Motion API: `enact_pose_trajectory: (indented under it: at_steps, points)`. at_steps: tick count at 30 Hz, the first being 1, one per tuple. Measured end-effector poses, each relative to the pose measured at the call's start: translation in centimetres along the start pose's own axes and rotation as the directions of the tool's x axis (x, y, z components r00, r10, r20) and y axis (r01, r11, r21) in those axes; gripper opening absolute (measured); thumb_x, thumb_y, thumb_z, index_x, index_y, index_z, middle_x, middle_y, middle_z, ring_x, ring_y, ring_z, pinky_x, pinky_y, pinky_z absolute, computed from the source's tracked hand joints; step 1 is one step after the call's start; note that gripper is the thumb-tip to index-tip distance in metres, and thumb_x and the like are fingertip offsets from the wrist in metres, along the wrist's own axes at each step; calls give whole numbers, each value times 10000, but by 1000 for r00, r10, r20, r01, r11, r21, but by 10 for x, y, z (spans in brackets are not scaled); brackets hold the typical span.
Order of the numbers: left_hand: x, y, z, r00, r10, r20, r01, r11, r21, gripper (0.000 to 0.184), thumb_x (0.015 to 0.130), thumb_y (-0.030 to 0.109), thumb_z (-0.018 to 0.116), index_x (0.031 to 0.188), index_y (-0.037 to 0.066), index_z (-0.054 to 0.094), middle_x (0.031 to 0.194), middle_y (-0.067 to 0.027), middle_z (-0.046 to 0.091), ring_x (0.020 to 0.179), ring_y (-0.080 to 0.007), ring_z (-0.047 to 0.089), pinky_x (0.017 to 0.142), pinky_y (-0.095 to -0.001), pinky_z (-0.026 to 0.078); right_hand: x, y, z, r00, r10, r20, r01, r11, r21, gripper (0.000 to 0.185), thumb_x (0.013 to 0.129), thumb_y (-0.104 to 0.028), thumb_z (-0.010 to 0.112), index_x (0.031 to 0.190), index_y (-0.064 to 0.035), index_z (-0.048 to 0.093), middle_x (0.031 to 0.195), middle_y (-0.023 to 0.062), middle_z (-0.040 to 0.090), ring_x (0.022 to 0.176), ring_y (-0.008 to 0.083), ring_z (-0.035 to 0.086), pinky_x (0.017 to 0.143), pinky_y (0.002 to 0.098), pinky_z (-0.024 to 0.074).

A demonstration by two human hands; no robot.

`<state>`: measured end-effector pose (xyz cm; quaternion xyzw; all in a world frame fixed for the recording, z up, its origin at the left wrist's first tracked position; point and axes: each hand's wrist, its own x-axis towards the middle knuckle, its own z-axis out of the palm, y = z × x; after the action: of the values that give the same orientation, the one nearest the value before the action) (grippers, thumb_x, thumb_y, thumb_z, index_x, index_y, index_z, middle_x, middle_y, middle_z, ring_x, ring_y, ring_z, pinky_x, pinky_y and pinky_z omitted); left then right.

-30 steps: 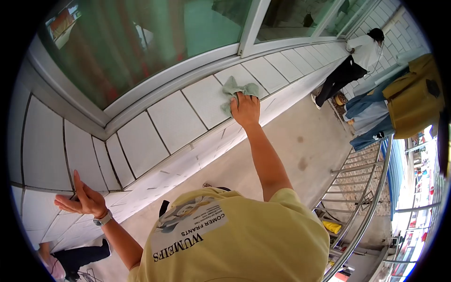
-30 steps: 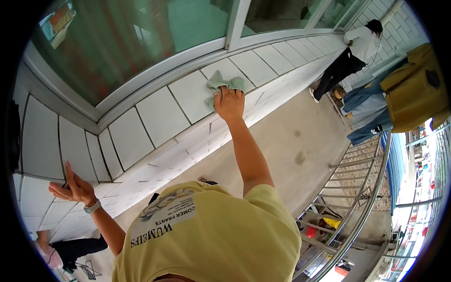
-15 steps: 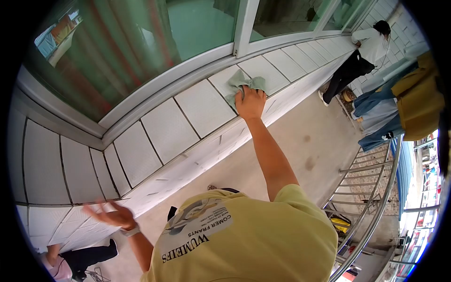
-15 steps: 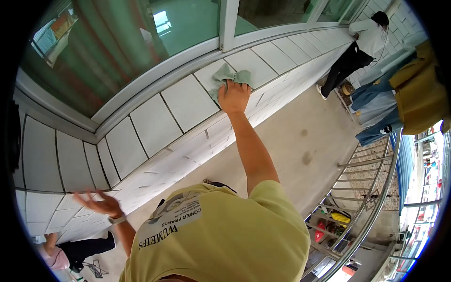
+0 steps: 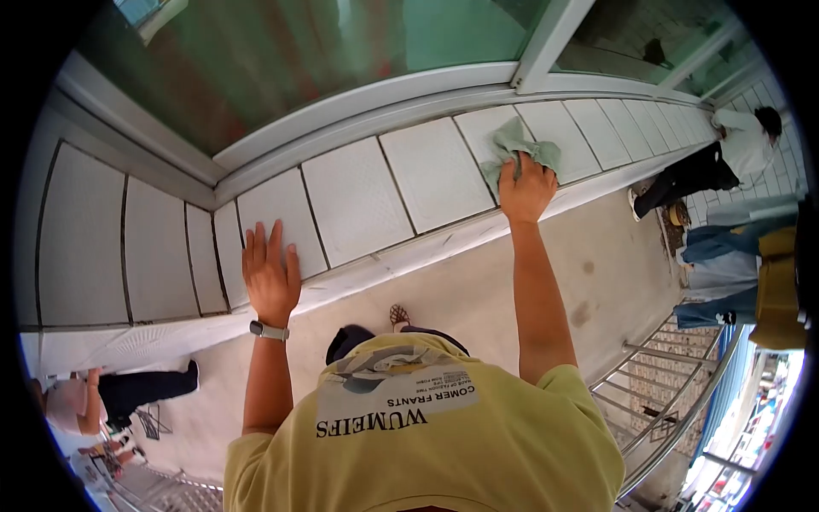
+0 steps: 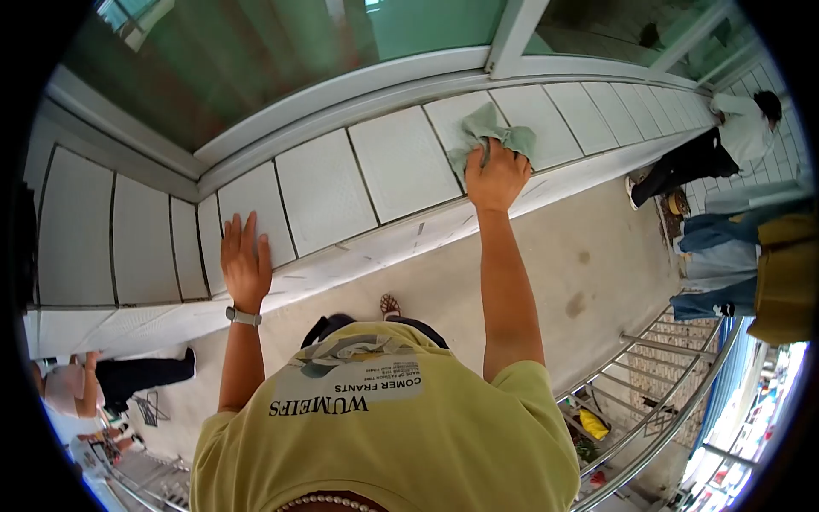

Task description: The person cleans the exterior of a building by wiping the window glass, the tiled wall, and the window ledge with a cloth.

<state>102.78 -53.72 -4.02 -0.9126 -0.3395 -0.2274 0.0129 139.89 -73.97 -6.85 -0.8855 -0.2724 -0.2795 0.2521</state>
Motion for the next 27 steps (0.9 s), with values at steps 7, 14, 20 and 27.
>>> enact_pose_trajectory:
  at_steps: [7,14,20,27]
  points:
    - [-1,0,1,997,-15,-74,13,999,-30,362,884,196,537,1207,45,598,1264,-204,563,1207,-412,491,1002,-494,384,0,1,4,999,0,-33,-1,1000,-14,311,822,-302,572,1030,-99,685,915,113,669,913,328,548,879,450,386]
    - [-4,-2,2,989,2,-145,-18,994,-111,287,851,126,544,1085,-3,651,1132,-177,645,1123,-380,573,933,-436,466,0,2,4,1000,7,-11,-7,999,-34,326,823,-318,563,1023,-101,701,897,109,674,897,341,545,874,462,388]
    - [-5,0,1,978,19,-209,-44,992,-117,239,829,89,561,1018,3,678,1049,-162,679,1044,-337,632,869,-397,512,1,3,4,1000,8,30,-7,999,-44,356,846,-345,547,1066,-106,692,949,113,674,936,346,542,910,461,377]
    - [-9,1,-4,973,52,-225,-85,986,-143,222,818,106,602,1003,10,678,1048,-163,677,1028,-327,640,853,-393,520,1,4,4,999,11,41,-10,1000,-27,373,861,-368,538,1091,-114,682,1023,125,669,1018,356,536,940,465,381]
